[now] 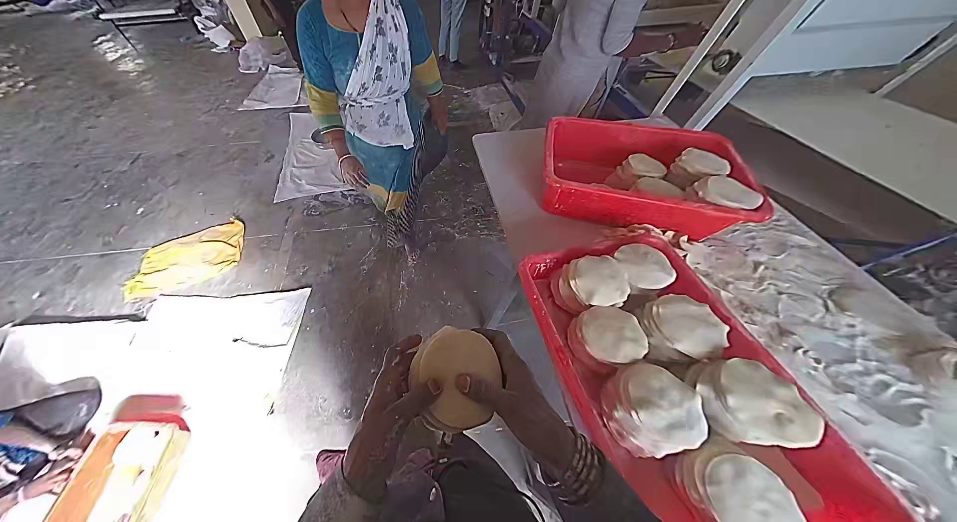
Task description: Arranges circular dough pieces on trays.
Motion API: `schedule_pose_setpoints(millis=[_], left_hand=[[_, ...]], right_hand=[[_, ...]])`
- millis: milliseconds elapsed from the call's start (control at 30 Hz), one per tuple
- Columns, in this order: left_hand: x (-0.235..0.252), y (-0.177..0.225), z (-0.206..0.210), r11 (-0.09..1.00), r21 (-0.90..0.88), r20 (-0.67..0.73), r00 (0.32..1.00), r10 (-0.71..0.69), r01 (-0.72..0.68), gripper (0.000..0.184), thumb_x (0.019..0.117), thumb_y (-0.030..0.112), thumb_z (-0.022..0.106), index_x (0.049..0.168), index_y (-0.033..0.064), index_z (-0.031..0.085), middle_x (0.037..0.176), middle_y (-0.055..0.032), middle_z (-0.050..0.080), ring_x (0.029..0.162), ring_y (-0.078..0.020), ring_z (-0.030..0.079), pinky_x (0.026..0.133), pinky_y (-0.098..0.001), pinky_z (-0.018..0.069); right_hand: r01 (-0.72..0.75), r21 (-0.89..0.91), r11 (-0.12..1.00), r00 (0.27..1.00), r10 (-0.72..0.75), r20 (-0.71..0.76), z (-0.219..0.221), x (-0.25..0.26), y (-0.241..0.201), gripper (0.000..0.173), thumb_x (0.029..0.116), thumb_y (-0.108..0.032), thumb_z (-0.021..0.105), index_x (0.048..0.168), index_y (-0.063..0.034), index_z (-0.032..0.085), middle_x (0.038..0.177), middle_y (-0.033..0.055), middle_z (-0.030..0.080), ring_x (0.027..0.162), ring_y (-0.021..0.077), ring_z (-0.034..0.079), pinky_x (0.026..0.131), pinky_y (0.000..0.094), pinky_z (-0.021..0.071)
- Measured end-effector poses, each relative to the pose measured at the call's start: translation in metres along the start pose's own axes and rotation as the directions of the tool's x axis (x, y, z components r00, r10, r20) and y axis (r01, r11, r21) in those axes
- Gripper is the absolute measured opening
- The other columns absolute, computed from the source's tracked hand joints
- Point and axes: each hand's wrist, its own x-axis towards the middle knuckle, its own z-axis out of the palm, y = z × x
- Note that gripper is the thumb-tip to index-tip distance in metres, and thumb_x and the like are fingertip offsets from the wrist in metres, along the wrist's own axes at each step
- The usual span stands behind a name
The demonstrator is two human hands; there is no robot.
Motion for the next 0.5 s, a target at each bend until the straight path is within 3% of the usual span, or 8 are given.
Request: schedule_pose_setpoints(millis=[133, 267, 500], left_hand=[[0.098, 0.02, -0.01, 0.997, 0.068, 0.233, 0.971, -0.047, 0.032, 0.08, 0.0819, 0.019, 0.075, 0.148, -0.0011, 0.035, 0.124, -0.0123, 0.065, 0.105, -0.0185, 0.069, 0.085, -0.0356, 0.0605], [0.187, 0.056, -0.003, 0.987, 0.15, 0.458, 0.881, -0.119, 0.055, 0.085, 0.0792, 0.022, 0.076, 0.149, -0.0005, 0.032, 0.127, -0.0142, 0.062, 0.107, -0.0187, 0.066, 0.09, -0.0366, 0.0572], [0.316, 0.103, 0.053, 0.979, 0.196, 0.771, 0.609, -0.186, 0.052, 0.077, 0.084, 0.012, 0.074, 0.148, 0.0003, 0.032, 0.128, -0.0154, 0.058, 0.111, -0.0197, 0.063, 0.095, -0.0375, 0.0549]], right_hand=[[0.009, 0.044, 0.999, 0.974, 0.001, -0.227, -0.01, 0.05, -0.01, 0.087, 0.0739, -0.046, 0.082, 0.142, -0.0049, 0.047, 0.118, 0.0081, 0.068, 0.106, 0.0141, 0.069, 0.09, 0.0326, 0.0594], [0.064, 0.062, 0.996, 0.871, -0.026, -0.491, -0.012, 0.091, -0.029, 0.078, 0.0771, -0.041, 0.077, 0.141, -0.0042, 0.05, 0.12, 0.0086, 0.067, 0.104, 0.0145, 0.069, 0.085, 0.0331, 0.061], [0.153, 0.064, 0.986, 0.633, -0.048, -0.773, -0.043, 0.142, -0.064, 0.073, 0.0827, -0.03, 0.073, 0.145, -0.0026, 0.046, 0.125, 0.0103, 0.065, 0.104, 0.0142, 0.069, 0.084, 0.0335, 0.062]])
